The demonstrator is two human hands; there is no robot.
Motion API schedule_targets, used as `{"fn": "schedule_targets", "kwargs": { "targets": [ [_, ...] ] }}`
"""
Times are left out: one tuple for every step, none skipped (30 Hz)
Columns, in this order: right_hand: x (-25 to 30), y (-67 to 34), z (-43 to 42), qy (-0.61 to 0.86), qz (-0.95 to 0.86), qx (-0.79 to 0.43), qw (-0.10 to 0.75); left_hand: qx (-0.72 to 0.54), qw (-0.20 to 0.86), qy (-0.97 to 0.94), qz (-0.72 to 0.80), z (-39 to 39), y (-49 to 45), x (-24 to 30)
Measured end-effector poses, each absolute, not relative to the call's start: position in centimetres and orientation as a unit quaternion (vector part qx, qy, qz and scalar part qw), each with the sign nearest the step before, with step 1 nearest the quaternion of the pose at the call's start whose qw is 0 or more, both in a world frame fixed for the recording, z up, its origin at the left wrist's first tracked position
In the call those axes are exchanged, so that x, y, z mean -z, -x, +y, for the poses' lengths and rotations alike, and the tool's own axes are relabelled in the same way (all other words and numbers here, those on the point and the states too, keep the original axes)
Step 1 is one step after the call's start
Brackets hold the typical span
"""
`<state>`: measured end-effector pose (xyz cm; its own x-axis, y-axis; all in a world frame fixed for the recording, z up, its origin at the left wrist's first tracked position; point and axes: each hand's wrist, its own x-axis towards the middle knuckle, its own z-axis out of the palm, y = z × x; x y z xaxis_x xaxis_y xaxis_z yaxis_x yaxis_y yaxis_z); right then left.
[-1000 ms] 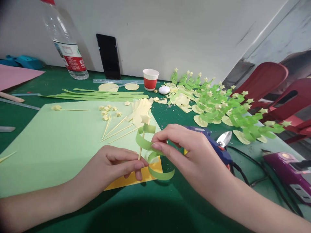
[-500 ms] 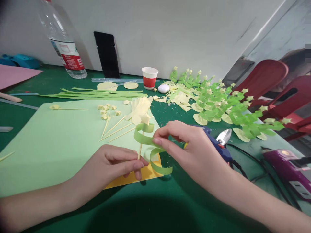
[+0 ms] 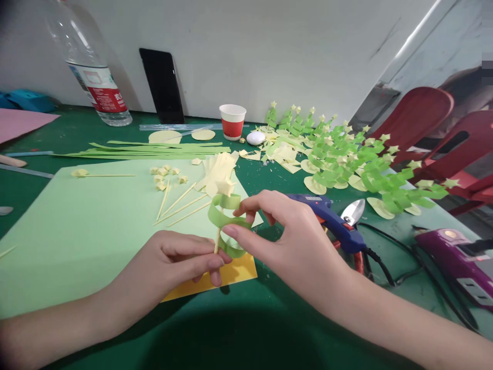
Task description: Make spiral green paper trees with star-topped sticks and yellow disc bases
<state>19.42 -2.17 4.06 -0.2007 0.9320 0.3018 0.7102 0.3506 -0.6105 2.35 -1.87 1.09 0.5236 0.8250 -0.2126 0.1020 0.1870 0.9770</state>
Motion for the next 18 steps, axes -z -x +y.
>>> {"fn": "schedule_targets", "kwargs": {
  "targets": [
    [-4.06, -19.37, -2.22, 0.546, -0.754, -0.172, 0.321, -0.275, 0.659, -0.573, 0.402, -1.91, -2.36, -1.12],
    [-4.08, -19.33, -2.26, 0.55, -0.753, -0.174, 0.318, -0.274, 0.66, -0.572, 0.402, -1.93, -2.37, -1.13],
    [-4.1, -19.3, -2.29, 0.553, -0.751, -0.175, 0.317, -0.274, 0.661, -0.571, 0.402, -1.95, -2.39, -1.13],
    [-4.11, -19.27, -2.31, 0.555, -0.749, -0.177, 0.316, -0.275, 0.661, -0.572, 0.402, -1.95, -2.4, -1.11],
    [-4.11, -19.26, -2.31, 0.555, -0.748, -0.18, 0.317, -0.276, 0.659, -0.572, 0.402, -1.95, -2.41, -1.1],
    [-4.08, -19.26, -2.32, 0.554, -0.747, -0.182, 0.318, -0.277, 0.659, -0.573, 0.4, -1.94, -2.41, -1.08],
    [-4.04, -19.28, -2.32, 0.553, -0.747, -0.184, 0.321, -0.277, 0.659, -0.575, 0.398, -1.93, -2.41, -1.06],
    [-3.99, -19.31, -2.33, 0.551, -0.746, -0.187, 0.324, -0.275, 0.66, -0.576, 0.397, -1.93, -2.41, -1.05],
    [-3.94, -19.35, -2.34, 0.551, -0.743, -0.193, 0.327, -0.272, 0.661, -0.577, 0.396, -1.94, -2.39, -1.04],
    [-3.89, -19.38, -2.36, 0.551, -0.739, -0.202, 0.331, -0.268, 0.662, -0.578, 0.395, -1.97, -2.38, -1.03],
    [-3.86, -19.41, -2.38, 0.553, -0.733, -0.213, 0.334, -0.266, 0.663, -0.578, 0.395, -1.99, -2.37, -1.01],
    [-3.84, -19.43, -2.41, 0.556, -0.727, -0.227, 0.333, -0.263, 0.666, -0.577, 0.394, -2.02, -2.36, -0.98],
    [-3.84, -19.43, -2.43, 0.561, -0.72, -0.243, 0.329, -0.262, 0.669, -0.575, 0.392, -2.05, -2.37, -0.93],
    [-3.85, -19.42, -2.44, 0.566, -0.712, -0.26, 0.324, -0.262, 0.672, -0.573, 0.388, -2.07, -2.38, -0.88],
    [-3.87, -19.4, -2.44, 0.57, -0.704, -0.279, 0.318, -0.263, 0.674, -0.573, 0.386, -2.08, -2.41, -0.82],
    [-3.89, -19.37, -2.43, 0.573, -0.696, -0.298, 0.313, -0.264, 0.674, -0.573, 0.384, -2.07, -2.45, -0.77],
    [-3.9, -19.34, -2.41, 0.575, -0.689, -0.315, 0.31, -0.265, 0.673, -0.574, 0.383, -2.06, -2.5, -0.72],
    [-3.91, -19.31, -2.39, 0.577, -0.681, -0.329, 0.307, -0.264, 0.671, -0.576, 0.384, -2.03, -2.55, -0.69]
  ]
}}
